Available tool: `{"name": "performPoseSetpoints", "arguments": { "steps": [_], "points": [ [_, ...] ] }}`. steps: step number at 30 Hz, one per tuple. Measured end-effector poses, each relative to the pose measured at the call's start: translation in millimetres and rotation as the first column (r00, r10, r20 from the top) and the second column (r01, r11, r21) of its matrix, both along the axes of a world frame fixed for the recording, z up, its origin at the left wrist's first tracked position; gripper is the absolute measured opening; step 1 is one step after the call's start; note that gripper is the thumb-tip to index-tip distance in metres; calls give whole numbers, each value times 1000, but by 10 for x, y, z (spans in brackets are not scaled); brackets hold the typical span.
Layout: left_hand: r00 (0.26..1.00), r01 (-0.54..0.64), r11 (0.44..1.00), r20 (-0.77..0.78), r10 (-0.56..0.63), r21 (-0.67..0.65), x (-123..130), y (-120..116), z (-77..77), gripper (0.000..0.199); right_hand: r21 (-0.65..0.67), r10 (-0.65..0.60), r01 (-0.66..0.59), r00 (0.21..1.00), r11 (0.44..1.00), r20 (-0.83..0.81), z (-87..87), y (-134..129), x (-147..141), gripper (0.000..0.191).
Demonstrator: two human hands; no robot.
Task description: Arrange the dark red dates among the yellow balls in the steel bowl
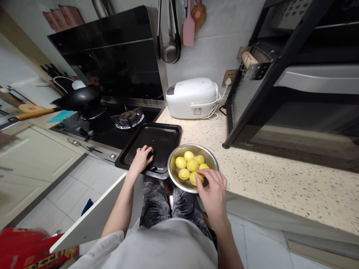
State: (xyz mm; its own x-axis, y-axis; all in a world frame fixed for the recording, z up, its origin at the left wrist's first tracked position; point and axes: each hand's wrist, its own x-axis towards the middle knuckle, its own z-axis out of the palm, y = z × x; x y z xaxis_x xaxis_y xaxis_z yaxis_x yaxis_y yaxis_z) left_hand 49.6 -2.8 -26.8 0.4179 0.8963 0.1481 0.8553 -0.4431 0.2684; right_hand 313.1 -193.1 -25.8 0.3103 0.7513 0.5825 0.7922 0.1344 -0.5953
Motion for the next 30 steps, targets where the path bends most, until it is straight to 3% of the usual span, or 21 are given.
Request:
{"name": "performPoseSetpoints", "arguments": {
  "steps": [12, 14, 16, 19, 22, 24, 27, 30],
  "points": [
    [977, 26, 1000, 214, -25, -3, 39, 144, 32, 7, 20, -17, 18, 1000, 1000, -10, 12, 16, -16, 16],
    [940, 23, 1000, 341, -21, -2, 74, 133, 47, 3, 21, -14, 15, 1000, 1000, -9, 15, 23, -20, 16],
    [812, 23, 998, 583, 12, -53, 136, 112, 70, 4, 23, -9, 9, 1000, 1000, -8, 28, 37, -34, 15],
    [444, 72, 973, 881, 167, -220, 258, 74, 128, 16, 29, 8, -8, 1000, 1000, -8, 73, 71, -86, 14],
    [95, 180, 906, 923, 372, -384, 366, 46, 214, 22, 28, 46, -46, 999, 999, -4, 146, 119, -190, 12],
    [-86, 280, 852, 872, 481, -443, 416, 27, 273, 24, 22, 90, -89, 996, 996, -3, 203, 158, -287, 10],
    [-268, 404, 793, 770, 579, -456, 477, -35, 348, 22, 12, 172, -172, 985, 985, -15, 289, 231, -451, 9],
    [-303, 472, 758, 724, 619, -451, 555, -176, 402, 16, 16, 249, -248, 968, 969, -24, 356, 321, -599, 10]
  ]
}}
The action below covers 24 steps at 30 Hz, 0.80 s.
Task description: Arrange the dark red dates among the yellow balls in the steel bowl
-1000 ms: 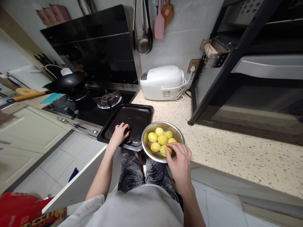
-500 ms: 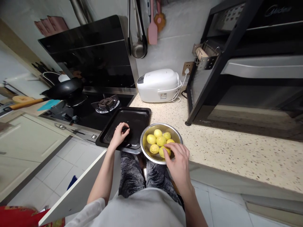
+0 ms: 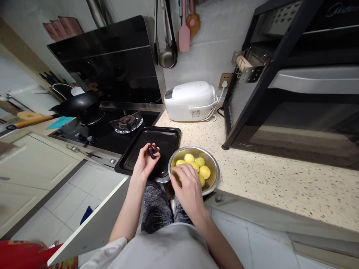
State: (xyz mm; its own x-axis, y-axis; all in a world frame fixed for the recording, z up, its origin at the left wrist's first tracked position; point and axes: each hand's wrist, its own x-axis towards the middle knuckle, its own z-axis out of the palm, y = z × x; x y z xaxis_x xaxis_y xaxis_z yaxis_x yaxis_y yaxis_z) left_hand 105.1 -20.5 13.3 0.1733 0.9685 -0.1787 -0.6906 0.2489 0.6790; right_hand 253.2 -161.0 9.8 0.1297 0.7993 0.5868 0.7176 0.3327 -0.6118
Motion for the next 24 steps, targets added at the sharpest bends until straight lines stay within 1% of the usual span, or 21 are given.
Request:
{"name": "performPoseSetpoints", "arguments": {
  "steps": [3, 5, 7, 9, 12, 15, 19, 22, 24],
  "points": [
    [998, 47, 998, -43, -46, 33, 104, -223, 21, 13, 16, 42, -42, 999, 999, 12, 25, 91, -117, 14],
    [996, 57, 997, -71, -54, 49, 173, -390, 15, 16, 15, 24, -24, 999, 1000, 29, 17, 134, -182, 11],
    [994, 57, 997, -101, -52, 53, 227, -541, 0, 19, 11, -41, 41, 998, 999, 46, 0, 151, -239, 7],
    [988, 65, 996, -147, -56, 59, 266, -658, -13, 22, 18, -125, 124, 991, 992, 52, -14, 144, -284, 7],
    [986, 74, 997, -152, -69, 31, 314, -755, -9, 22, 27, -201, 200, 979, 979, 44, -17, 113, -321, 7],
    [998, 53, 996, -33, -55, -78, 365, -788, 37, 16, 24, -221, 220, 973, 975, 66, -8, 93, -317, 6],
    [985, 59, 970, 171, -19, -234, 415, -801, 137, 10, 15, -207, 207, 976, 978, 60, -26, 93, -285, 5],
    [960, 66, 954, 278, 18, -292, 426, -801, 190, 10, 18, -182, 182, 983, 983, 8, -58, 96, -279, 1],
    [949, 66, 948, 314, 37, -312, 425, -787, 200, 11, 20, -175, 176, 984, 984, -12, -72, 93, -291, 2]
  ]
}}
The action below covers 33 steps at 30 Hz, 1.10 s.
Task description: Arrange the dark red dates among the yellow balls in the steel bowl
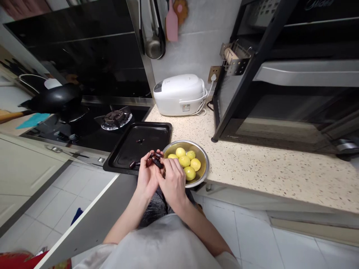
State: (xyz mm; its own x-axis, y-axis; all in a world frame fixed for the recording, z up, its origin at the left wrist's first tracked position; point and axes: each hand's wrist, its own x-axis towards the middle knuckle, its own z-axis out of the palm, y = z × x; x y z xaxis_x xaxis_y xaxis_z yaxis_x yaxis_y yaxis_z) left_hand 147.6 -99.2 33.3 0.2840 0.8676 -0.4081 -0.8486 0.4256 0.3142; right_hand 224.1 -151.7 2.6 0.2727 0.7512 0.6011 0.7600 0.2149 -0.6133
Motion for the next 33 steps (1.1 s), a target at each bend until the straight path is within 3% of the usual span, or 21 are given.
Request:
{"name": "performPoseSetpoints", "arguments": {
  "steps": [5, 8, 12, 17, 25, 33],
  "points": [
    [1000, -28, 999, 1, 28, -30, -25, 79, -29, 13, 28, 46, -45, 998, 999, -50, 33, -31, 16, 10],
    [996, -88, 995, -5, 88, -52, -50, 116, -51, 15, 47, 40, -35, 993, 998, -108, 63, -54, 192, 9],
    [990, -134, 990, -48, 132, -37, -104, 118, -99, 13, 7, -162, 163, 981, 987, -103, 10, -94, 629, 6],
    [984, -47, 996, -167, 58, 71, -171, 59, -202, 15, -92, -338, 335, 941, 938, -16, -166, -165, 1006, 12],
    [940, 168, 945, -333, -68, 280, -206, -109, -235, 18, -109, -425, 441, 894, 891, 143, -250, -143, 921, 15],
    [930, 221, 931, -349, -112, 291, -201, -161, -242, 21, -133, -324, 336, 940, 932, 107, -245, -122, 910, 15]
  ]
}}
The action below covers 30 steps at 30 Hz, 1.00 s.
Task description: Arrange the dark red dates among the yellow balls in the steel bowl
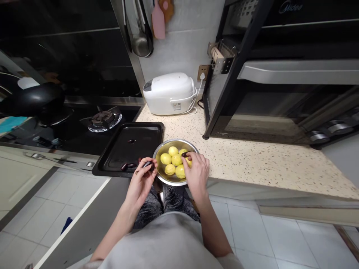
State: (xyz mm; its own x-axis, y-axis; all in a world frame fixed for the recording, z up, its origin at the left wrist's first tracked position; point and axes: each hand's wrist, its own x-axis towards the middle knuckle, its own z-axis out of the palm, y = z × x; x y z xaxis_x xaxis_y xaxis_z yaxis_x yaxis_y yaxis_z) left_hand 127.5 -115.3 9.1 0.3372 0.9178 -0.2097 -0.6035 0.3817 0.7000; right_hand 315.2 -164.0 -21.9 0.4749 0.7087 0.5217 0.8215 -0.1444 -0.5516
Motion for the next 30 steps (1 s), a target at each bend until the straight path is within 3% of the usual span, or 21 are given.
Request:
{"name": "performPoseSetpoints", "arguments": {
  "steps": [5, 11, 15, 18, 20, 26, 28, 30],
  "points": [
    [1000, 30, 999, -9, -30, -11, 12, -11, 12, 24, 70, 36, -35, 999, 997, -17, 66, -72, 17, 12],
    [998, 57, 998, 4, -57, 3, 38, -45, 8, 28, 253, 322, -310, 947, 916, -7, 289, -179, -197, 10],
    [997, 68, 998, 27, -68, 7, 52, -79, 26, 29, 203, 427, -430, 902, 880, 62, 322, -194, -417, 20],
    [996, 87, 996, 20, -87, 2, 49, -100, 29, 31, 101, 424, -433, 900, 896, 99, 281, -164, -532, 37],
    [995, 95, 995, 18, -95, -1, 42, -107, 19, 33, 81, 416, -424, 904, 902, 100, 258, -143, -578, 38],
    [991, 131, 991, 20, -130, -15, 40, -114, -1, 33, 250, 448, -425, 893, 870, -42, 303, -157, -539, 10],
    [991, 130, 992, 29, -129, -7, 47, -114, 4, 30, 291, 399, -353, 910, 889, -115, 324, -181, -438, 7],
    [992, 119, 993, 39, -119, -1, 52, -113, 8, 30, 305, 272, -214, 949, 928, -161, 322, -202, -302, 7]
  ]
}}
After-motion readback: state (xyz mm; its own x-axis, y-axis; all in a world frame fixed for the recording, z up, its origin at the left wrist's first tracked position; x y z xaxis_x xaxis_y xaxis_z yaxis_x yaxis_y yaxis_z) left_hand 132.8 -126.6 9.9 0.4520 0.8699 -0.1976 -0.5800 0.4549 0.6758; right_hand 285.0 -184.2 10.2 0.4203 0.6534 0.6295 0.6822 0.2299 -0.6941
